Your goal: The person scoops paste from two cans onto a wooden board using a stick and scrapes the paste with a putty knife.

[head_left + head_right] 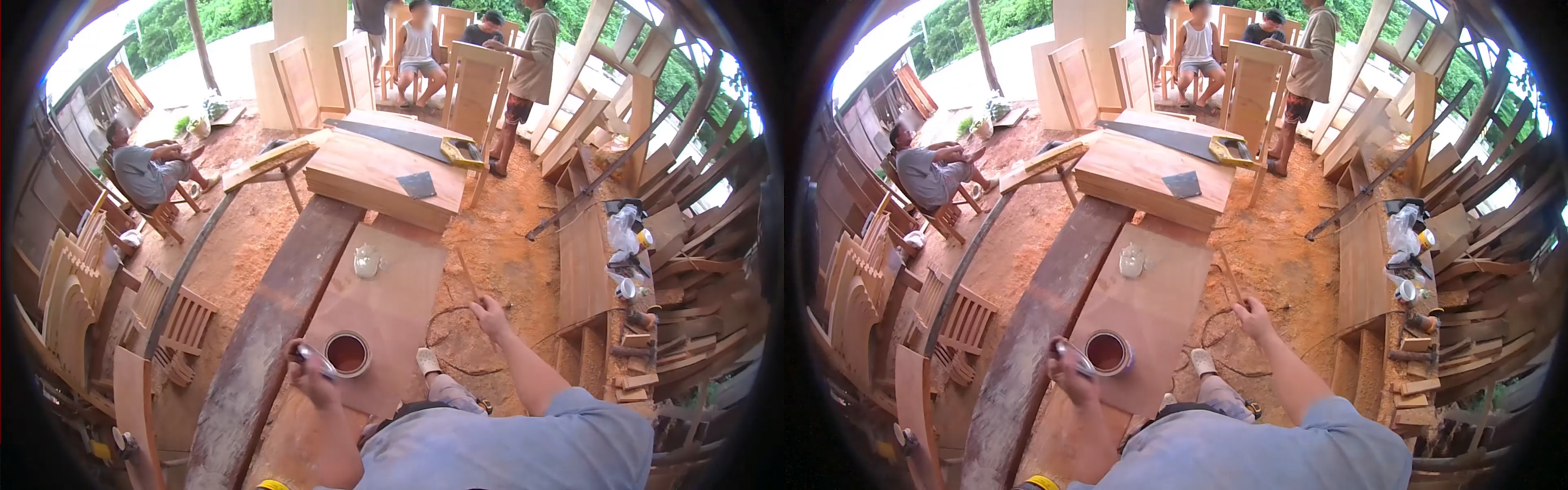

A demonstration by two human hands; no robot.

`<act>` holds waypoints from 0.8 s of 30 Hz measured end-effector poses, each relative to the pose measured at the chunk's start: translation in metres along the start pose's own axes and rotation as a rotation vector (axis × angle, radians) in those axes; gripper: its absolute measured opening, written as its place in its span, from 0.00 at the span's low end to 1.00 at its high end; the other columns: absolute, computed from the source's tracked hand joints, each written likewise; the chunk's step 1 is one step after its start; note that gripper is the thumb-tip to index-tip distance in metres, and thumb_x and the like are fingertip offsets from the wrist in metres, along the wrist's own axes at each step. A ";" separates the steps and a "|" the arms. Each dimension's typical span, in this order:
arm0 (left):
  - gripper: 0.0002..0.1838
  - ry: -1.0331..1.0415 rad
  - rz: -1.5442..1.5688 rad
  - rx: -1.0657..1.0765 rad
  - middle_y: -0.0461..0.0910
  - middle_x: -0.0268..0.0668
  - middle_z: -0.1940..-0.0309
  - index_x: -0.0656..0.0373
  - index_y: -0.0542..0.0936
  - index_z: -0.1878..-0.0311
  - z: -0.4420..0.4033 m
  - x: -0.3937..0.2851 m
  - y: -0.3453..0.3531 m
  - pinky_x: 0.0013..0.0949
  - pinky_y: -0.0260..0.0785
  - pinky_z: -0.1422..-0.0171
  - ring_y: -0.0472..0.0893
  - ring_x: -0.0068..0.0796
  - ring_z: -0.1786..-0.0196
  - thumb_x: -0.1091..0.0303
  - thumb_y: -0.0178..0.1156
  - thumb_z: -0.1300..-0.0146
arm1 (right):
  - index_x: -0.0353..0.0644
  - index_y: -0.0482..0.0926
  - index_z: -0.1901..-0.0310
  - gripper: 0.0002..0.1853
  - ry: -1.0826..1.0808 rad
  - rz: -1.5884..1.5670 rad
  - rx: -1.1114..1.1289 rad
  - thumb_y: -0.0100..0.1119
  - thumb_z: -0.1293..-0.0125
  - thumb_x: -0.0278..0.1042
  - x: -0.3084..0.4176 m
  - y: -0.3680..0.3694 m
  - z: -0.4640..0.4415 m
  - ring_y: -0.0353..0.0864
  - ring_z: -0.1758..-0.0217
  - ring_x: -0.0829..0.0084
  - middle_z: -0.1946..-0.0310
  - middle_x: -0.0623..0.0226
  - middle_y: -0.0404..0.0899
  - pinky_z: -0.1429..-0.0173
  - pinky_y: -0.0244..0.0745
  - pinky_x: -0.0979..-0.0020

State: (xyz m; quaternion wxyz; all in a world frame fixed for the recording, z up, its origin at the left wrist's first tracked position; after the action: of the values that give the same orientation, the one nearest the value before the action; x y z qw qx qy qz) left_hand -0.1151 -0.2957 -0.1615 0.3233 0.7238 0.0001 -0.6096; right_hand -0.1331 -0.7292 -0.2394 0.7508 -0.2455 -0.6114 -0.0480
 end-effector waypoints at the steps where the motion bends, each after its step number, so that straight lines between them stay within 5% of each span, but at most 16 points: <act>1: 0.14 0.014 0.120 -0.045 0.79 0.34 0.56 0.57 0.79 0.54 -0.011 0.005 -0.020 0.37 0.72 0.48 0.78 0.31 0.54 0.61 0.64 0.40 | 0.38 0.82 0.58 0.14 0.051 0.035 -0.011 0.59 0.31 0.42 -0.023 -0.014 0.011 0.70 0.77 0.81 0.75 0.73 0.75 0.73 0.67 0.74; 2: 0.17 -0.183 0.339 -0.043 0.80 0.35 0.55 0.58 0.79 0.51 -0.015 0.001 -0.033 0.36 0.74 0.46 0.79 0.33 0.51 0.55 0.58 0.35 | 0.38 0.82 0.58 0.14 0.068 0.046 0.002 0.59 0.31 0.42 -0.025 -0.025 0.026 0.70 0.77 0.81 0.75 0.73 0.75 0.73 0.67 0.74; 4: 0.21 -0.277 0.354 -0.383 0.81 0.37 0.53 0.58 0.78 0.47 -0.036 -0.012 -0.057 0.36 0.74 0.47 0.80 0.33 0.51 0.53 0.54 0.34 | 0.40 0.79 0.67 0.13 0.248 -0.069 -0.144 0.57 0.30 0.41 -0.028 -0.049 0.052 0.69 0.81 0.79 0.79 0.74 0.71 0.78 0.65 0.73; 6: 0.20 -0.137 0.283 -0.327 0.81 0.40 0.52 0.59 0.78 0.46 -0.075 0.013 -0.124 0.40 0.75 0.44 0.81 0.37 0.49 0.56 0.50 0.33 | 0.40 0.80 0.62 0.12 0.331 0.069 -0.143 0.58 0.31 0.41 -0.068 -0.072 0.054 0.71 0.78 0.77 0.79 0.73 0.72 0.75 0.67 0.72; 7: 0.18 -0.320 0.444 -0.409 0.82 0.42 0.54 0.62 0.79 0.50 -0.079 0.008 -0.135 0.43 0.75 0.42 0.81 0.40 0.49 0.60 0.47 0.32 | 0.39 0.81 0.58 0.12 0.413 0.193 -0.156 0.58 0.31 0.40 -0.084 -0.085 0.057 0.74 0.76 0.76 0.79 0.72 0.74 0.72 0.68 0.71; 11: 0.15 -0.193 0.336 -0.442 0.83 0.43 0.55 0.65 0.81 0.55 -0.131 0.027 -0.228 0.41 0.76 0.42 0.84 0.38 0.53 0.64 0.49 0.32 | 0.40 0.77 0.66 0.12 0.462 0.070 -0.196 0.54 0.30 0.39 -0.080 -0.073 0.085 0.67 0.84 0.77 0.79 0.71 0.72 0.81 0.64 0.71; 13: 0.20 -0.150 0.079 -0.660 0.83 0.48 0.53 0.69 0.80 0.51 -0.131 0.015 -0.234 0.42 0.75 0.42 0.83 0.42 0.52 0.61 0.49 0.31 | 0.38 0.77 0.61 0.12 0.373 0.061 -0.232 0.54 0.30 0.39 -0.085 -0.059 0.090 0.70 0.83 0.76 0.78 0.69 0.74 0.81 0.65 0.70; 14: 0.22 -0.029 -0.320 -0.697 0.82 0.51 0.52 0.71 0.79 0.50 -0.131 0.007 -0.237 0.43 0.74 0.43 0.83 0.45 0.51 0.59 0.50 0.30 | 0.37 0.76 0.53 0.13 0.459 0.082 -0.204 0.55 0.30 0.37 -0.064 -0.053 0.098 0.72 0.80 0.77 0.76 0.69 0.75 0.79 0.66 0.70; 16: 0.26 0.369 -0.899 -0.748 0.81 0.57 0.50 0.74 0.79 0.50 -0.108 -0.026 -0.204 0.47 0.72 0.44 0.81 0.53 0.51 0.55 0.50 0.29 | 0.37 0.78 0.55 0.11 0.403 0.024 -0.184 0.56 0.31 0.35 -0.065 -0.046 0.096 0.73 0.78 0.77 0.76 0.69 0.76 0.76 0.67 0.70; 17: 0.25 0.425 -0.954 -0.673 0.82 0.56 0.52 0.72 0.81 0.52 -0.084 -0.050 -0.158 0.46 0.72 0.44 0.80 0.52 0.50 0.54 0.51 0.28 | 0.36 0.79 0.58 0.08 0.348 -0.047 -0.176 0.56 0.32 0.32 -0.067 -0.037 0.100 0.74 0.77 0.77 0.76 0.70 0.77 0.73 0.69 0.71; 18: 0.24 0.358 -0.894 -0.191 0.82 0.55 0.54 0.72 0.81 0.51 -0.094 -0.023 -0.184 0.45 0.72 0.44 0.80 0.49 0.50 0.55 0.51 0.28 | 0.36 0.80 0.58 0.08 0.303 0.000 -0.107 0.58 0.32 0.32 -0.059 -0.032 0.104 0.74 0.76 0.78 0.75 0.71 0.77 0.73 0.70 0.72; 19: 0.19 0.463 -0.805 -0.192 0.82 0.52 0.52 0.70 0.80 0.47 -0.095 0.010 -0.191 0.42 0.71 0.42 0.80 0.45 0.48 0.62 0.53 0.30 | 0.37 0.81 0.58 0.08 0.250 0.044 -0.038 0.59 0.33 0.32 -0.041 -0.029 0.104 0.73 0.76 0.79 0.74 0.71 0.77 0.72 0.70 0.72; 20: 0.19 0.506 -1.237 0.186 0.80 0.49 0.45 0.70 0.77 0.42 -0.060 -0.004 -0.147 0.39 0.68 0.37 0.78 0.40 0.43 0.74 0.56 0.35 | 0.36 0.81 0.56 0.10 0.243 0.044 0.023 0.60 0.33 0.33 -0.016 -0.022 0.109 0.73 0.74 0.80 0.74 0.72 0.77 0.70 0.70 0.74; 21: 0.25 0.040 -0.525 0.447 0.77 0.47 0.40 0.70 0.74 0.39 -0.039 -0.019 -0.093 0.36 0.63 0.30 0.75 0.39 0.37 0.74 0.62 0.41 | 0.36 0.82 0.54 0.11 0.229 0.035 0.074 0.61 0.33 0.33 0.009 -0.012 0.112 0.73 0.73 0.81 0.74 0.73 0.77 0.69 0.69 0.75; 22: 0.34 0.027 -0.775 0.616 0.75 0.47 0.38 0.70 0.73 0.38 -0.022 -0.025 -0.068 0.36 0.59 0.26 0.72 0.38 0.32 0.70 0.70 0.49 | 0.36 0.82 0.51 0.13 0.147 0.072 0.146 0.61 0.33 0.33 0.023 -0.003 0.111 0.73 0.72 0.81 0.73 0.73 0.77 0.66 0.69 0.76; 24: 0.40 0.041 -0.715 0.713 0.72 0.46 0.35 0.68 0.74 0.38 0.006 -0.016 -0.037 0.37 0.58 0.24 0.71 0.36 0.32 0.68 0.76 0.58 | 0.37 0.81 0.47 0.15 0.010 0.143 0.268 0.61 0.33 0.32 0.077 0.015 0.117 0.73 0.69 0.81 0.72 0.71 0.79 0.63 0.69 0.77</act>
State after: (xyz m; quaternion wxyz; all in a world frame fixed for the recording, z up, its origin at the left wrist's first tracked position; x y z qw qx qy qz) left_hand -0.1386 -0.2629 -0.1650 -0.1731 0.7557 0.0464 -0.6299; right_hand -0.2126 -0.6486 -0.1561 0.7812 -0.1859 -0.5896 0.0865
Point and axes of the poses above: each hand's wrist, its own z-axis away from the middle knuckle, its own y-axis out of the palm, x = y × z, the point moved 4 cm from there along -z, towards the middle knuckle
